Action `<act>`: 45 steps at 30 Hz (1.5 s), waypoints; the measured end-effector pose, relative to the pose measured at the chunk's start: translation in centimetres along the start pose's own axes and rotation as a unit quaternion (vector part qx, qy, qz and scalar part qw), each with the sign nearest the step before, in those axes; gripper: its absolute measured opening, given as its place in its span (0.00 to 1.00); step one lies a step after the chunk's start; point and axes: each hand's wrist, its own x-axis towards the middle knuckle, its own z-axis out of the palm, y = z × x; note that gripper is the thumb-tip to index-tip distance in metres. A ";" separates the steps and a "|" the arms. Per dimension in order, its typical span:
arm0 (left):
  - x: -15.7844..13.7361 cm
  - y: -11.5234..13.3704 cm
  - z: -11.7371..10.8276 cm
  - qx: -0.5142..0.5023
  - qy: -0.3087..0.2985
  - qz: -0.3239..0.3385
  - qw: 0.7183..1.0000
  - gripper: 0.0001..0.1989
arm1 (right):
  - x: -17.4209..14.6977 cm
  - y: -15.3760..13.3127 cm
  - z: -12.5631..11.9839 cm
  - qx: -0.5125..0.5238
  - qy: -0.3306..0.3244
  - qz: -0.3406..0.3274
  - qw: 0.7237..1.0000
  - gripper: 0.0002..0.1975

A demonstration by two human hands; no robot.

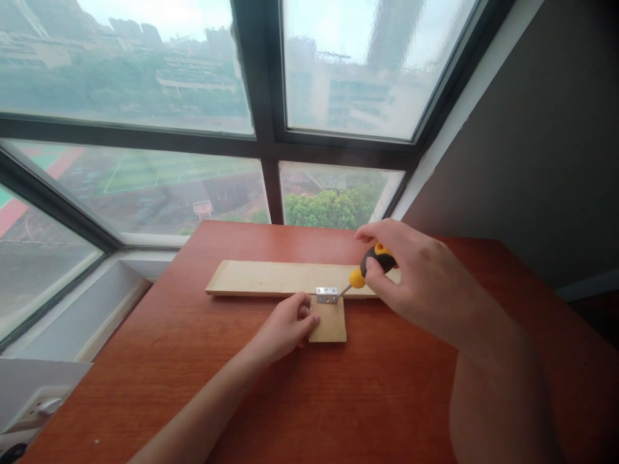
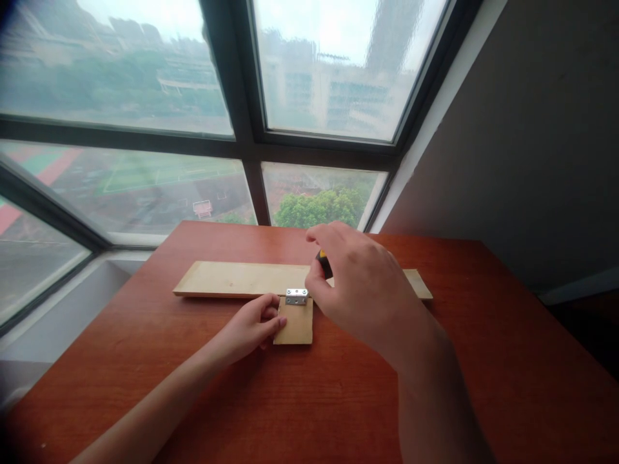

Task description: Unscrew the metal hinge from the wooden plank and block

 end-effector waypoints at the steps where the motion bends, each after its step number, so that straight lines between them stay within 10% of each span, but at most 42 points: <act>1: 0.0 0.1 0.0 0.001 0.000 -0.001 1.000 0.11 | -0.1 0.0 0.0 0.013 -0.006 -0.015 1.000 0.17; 45: -0.1 0.0 0.0 0.002 0.004 0.003 1.000 0.11 | -0.1 0.3 -0.1 -0.071 -0.007 0.075 0.995 0.17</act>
